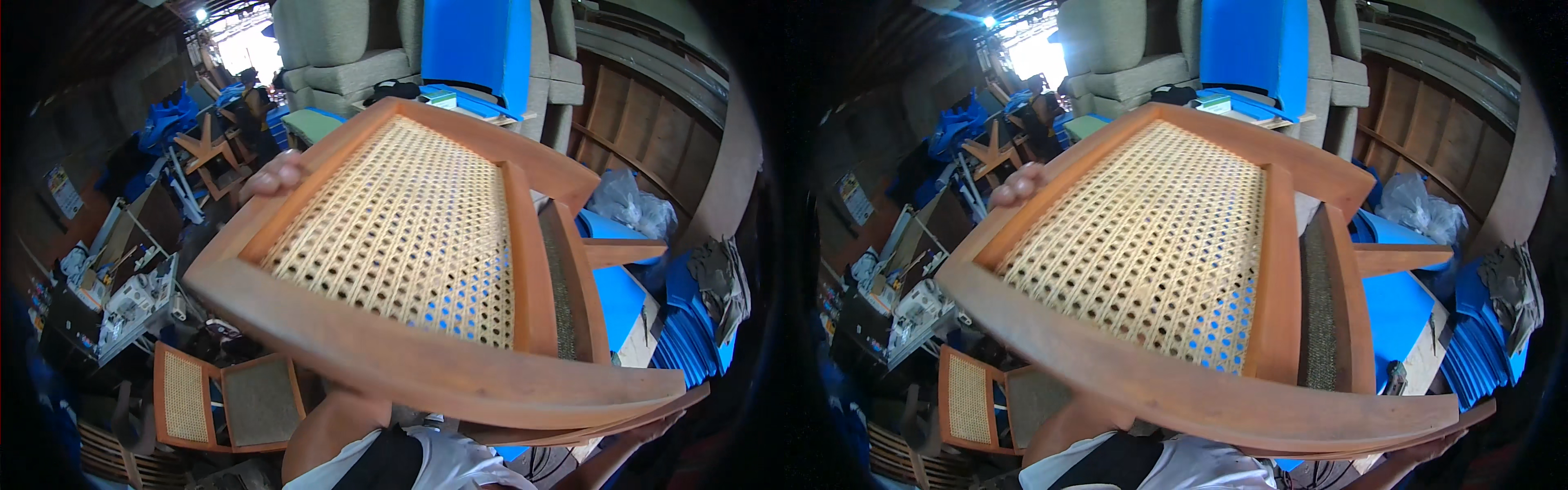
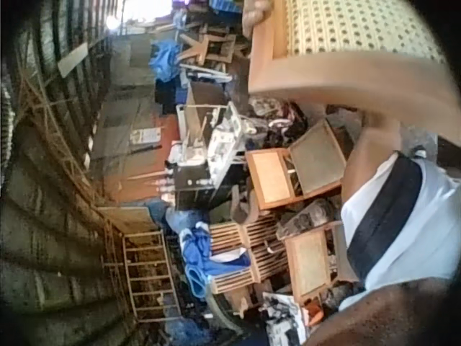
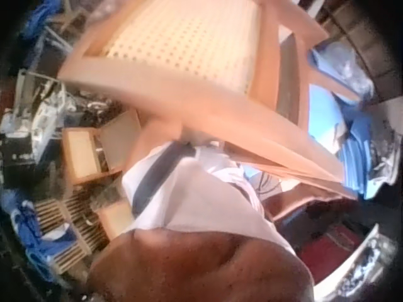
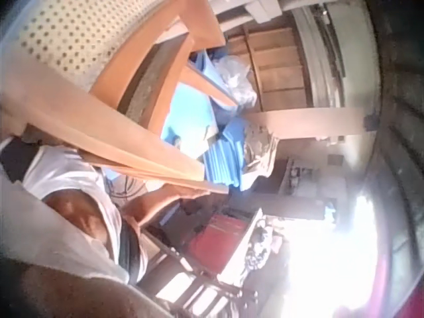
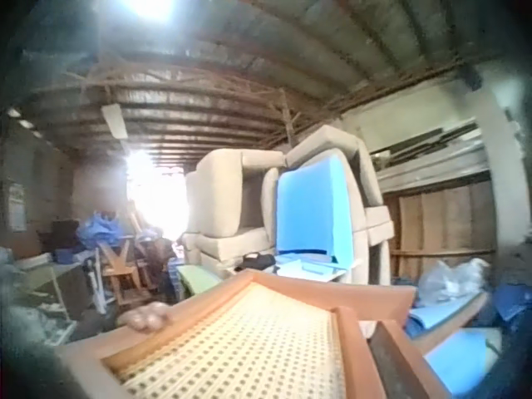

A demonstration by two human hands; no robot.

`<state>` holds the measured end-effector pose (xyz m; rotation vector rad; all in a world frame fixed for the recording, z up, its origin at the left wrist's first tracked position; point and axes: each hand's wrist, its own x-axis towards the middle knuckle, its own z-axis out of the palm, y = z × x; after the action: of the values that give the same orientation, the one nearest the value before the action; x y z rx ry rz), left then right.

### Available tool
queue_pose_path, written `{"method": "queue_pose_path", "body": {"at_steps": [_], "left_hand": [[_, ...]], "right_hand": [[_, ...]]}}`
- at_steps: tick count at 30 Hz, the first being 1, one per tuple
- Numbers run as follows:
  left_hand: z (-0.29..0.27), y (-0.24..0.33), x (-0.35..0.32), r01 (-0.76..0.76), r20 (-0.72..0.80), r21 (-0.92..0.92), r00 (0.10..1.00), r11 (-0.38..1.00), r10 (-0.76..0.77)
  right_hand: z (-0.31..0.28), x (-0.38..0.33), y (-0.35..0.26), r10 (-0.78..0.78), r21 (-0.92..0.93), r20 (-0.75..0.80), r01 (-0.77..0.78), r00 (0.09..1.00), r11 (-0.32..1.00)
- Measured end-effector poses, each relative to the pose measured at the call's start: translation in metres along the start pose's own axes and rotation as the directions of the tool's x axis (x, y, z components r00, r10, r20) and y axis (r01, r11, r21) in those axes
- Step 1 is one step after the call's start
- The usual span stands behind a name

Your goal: Secure a fabric backing to the underside of a chair seat using a pneumatic staple gun and trimming excess with scissors.

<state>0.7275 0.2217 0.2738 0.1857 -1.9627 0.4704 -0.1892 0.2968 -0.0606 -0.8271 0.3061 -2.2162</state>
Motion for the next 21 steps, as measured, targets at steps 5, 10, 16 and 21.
{"method": "queue_pose_path", "body": {"at_steps": [5, 10, 16, 21], "left_hand": [[0.111, -0.105, -0.062, 0.150, -0.105, 0.103, 0.985, 0.983, -0.139], [0.312, -0.122, -0.126, 0.353, -0.105, 0.050, 0.932, 0.934, -0.347], [0.479, -0.127, -0.118, 0.486, -0.125, 0.158, 0.873, 0.859, -0.471], [0.629, -0.157, -0.119, 0.604, -0.124, 0.120, 0.797, 0.788, -0.591]], "right_hand": [[0.007, -0.058, -0.086, -0.230, -0.067, 0.090, 0.236, 0.969, 0.969], [0.164, -0.103, -0.107, -0.409, -0.280, 0.141, 0.432, 0.902, 0.857], [0.241, -0.120, -0.093, -0.235, 0.114, 0.257, 0.212, 0.937, 0.971], [0.270, -0.085, -0.086, -0.159, -0.074, 0.268, 0.185, 0.950, 0.980]]}}
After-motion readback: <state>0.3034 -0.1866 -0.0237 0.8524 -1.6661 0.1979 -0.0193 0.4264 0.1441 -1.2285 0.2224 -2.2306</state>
